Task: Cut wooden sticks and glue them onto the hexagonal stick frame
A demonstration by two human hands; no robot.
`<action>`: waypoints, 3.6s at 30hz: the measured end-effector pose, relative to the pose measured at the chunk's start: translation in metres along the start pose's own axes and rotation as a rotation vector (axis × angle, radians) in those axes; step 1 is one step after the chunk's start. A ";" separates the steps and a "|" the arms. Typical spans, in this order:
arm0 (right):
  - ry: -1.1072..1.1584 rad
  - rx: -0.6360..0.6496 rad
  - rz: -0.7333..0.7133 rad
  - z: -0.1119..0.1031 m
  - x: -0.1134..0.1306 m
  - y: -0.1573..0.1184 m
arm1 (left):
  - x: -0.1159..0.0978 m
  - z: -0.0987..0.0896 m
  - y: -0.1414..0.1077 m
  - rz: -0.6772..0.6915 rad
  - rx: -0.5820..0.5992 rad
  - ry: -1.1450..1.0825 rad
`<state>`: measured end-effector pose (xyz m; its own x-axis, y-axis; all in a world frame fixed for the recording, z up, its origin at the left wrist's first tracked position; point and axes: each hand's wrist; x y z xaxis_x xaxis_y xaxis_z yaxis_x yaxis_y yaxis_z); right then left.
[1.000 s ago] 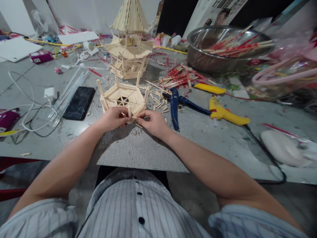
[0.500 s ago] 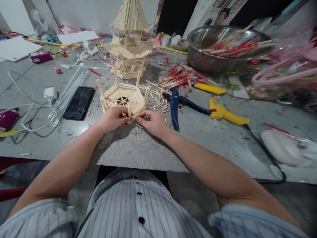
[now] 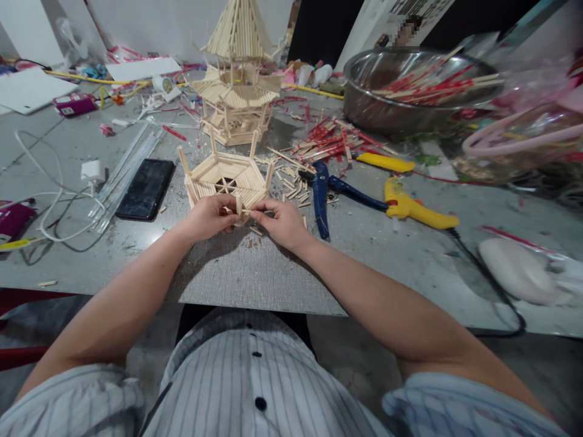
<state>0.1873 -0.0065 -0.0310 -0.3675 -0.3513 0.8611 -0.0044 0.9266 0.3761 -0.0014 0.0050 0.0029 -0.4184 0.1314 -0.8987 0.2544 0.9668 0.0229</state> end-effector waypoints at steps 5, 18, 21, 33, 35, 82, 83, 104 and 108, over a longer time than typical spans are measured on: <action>0.028 0.002 -0.030 0.001 -0.004 0.001 | -0.002 -0.003 0.001 -0.010 0.025 0.007; 0.011 0.015 0.003 0.000 0.000 0.000 | 0.005 -0.001 0.002 -0.030 0.023 -0.083; -0.001 -0.005 0.012 -0.002 0.002 -0.001 | 0.006 -0.003 0.002 -0.017 0.043 -0.061; -0.052 0.023 0.013 -0.006 0.008 -0.003 | -0.001 -0.007 0.000 -0.005 0.051 0.019; -0.059 0.040 0.002 -0.005 0.007 -0.004 | 0.001 -0.006 0.000 0.007 0.048 0.021; -0.007 -0.023 -0.029 -0.006 0.008 -0.007 | 0.001 0.000 -0.001 0.073 0.010 -0.027; -0.004 -0.023 -0.037 -0.006 0.008 -0.007 | 0.001 0.000 -0.001 0.074 0.017 -0.025; 0.001 -0.027 -0.115 -0.005 0.002 -0.008 | 0.005 -0.002 0.002 0.117 0.073 -0.056; 0.012 -0.030 -0.124 -0.005 0.001 -0.008 | 0.005 -0.001 0.002 0.102 0.054 -0.058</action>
<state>0.1917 -0.0150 -0.0309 -0.3545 -0.4647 0.8114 -0.0215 0.8716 0.4898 -0.0044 0.0076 -0.0010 -0.3374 0.2138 -0.9168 0.3402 0.9358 0.0930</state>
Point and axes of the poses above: each hand's wrist, its own y-axis towards the middle knuckle, its own z-axis out of the palm, x = y × z, and after that the axes turned 14 degrees about -x, right-handed
